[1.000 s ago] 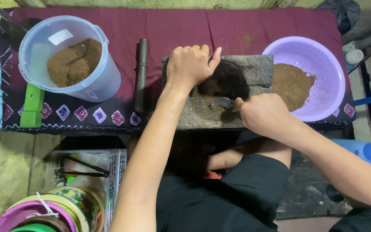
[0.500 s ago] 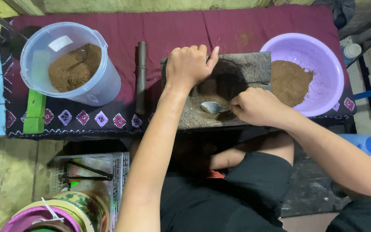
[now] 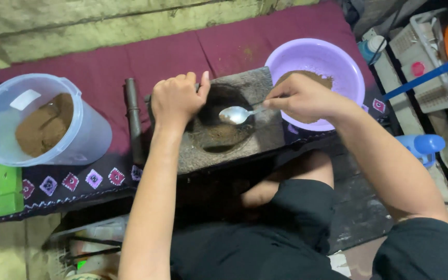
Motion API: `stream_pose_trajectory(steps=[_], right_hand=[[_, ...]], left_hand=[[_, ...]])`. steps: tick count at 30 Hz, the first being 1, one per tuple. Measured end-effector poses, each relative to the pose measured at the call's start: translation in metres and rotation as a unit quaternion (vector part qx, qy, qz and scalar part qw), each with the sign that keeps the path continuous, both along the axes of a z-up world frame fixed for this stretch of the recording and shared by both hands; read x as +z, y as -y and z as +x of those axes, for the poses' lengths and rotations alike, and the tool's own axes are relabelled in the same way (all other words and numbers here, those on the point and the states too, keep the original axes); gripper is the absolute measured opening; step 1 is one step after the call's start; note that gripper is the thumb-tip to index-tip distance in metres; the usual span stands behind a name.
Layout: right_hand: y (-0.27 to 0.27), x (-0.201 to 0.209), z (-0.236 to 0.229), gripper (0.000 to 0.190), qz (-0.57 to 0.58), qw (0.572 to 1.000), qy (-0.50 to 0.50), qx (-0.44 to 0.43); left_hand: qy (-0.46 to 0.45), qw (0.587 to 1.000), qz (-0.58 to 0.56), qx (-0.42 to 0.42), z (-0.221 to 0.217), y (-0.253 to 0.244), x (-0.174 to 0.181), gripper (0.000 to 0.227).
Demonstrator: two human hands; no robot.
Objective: A person uses a metal spoon to scoop brown powder from a plastic bowl into a stone mortar at a steady pace.
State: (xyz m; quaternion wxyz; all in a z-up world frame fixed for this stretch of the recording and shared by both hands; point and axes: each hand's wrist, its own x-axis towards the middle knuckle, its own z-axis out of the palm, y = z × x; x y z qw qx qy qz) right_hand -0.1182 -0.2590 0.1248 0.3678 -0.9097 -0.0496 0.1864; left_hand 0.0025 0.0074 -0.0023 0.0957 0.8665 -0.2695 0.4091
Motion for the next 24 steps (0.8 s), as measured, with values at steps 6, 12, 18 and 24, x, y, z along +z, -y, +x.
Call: stream_pose_trajectory(steps=[6, 12, 18, 24], right_hand=[[0.091, -0.007, -0.029, 0.02, 0.0, 0.983, 0.124, -0.135], [0.145, -0.11, -0.078, 0.016, -0.078, 0.928, 0.286, -0.226], [0.13, -0.165, -0.114, 0.018, -0.391, 0.795, 0.384, -0.259], [0.134, -0.162, -0.125, 0.025, -0.141, 0.811, 0.469, -0.319]], left_hand=[[-0.009, 1.0, 0.021, 0.009, 0.002, -0.003, 0.001, 0.05], [0.002, 0.999, 0.039, 0.025, -0.003, -0.007, 0.0, 0.048], [0.034, 0.997, 0.052, 0.037, -0.007, -0.008, -0.002, 0.046], [0.056, 0.996, 0.052, 0.04, -0.009, -0.008, -0.001, 0.045]])
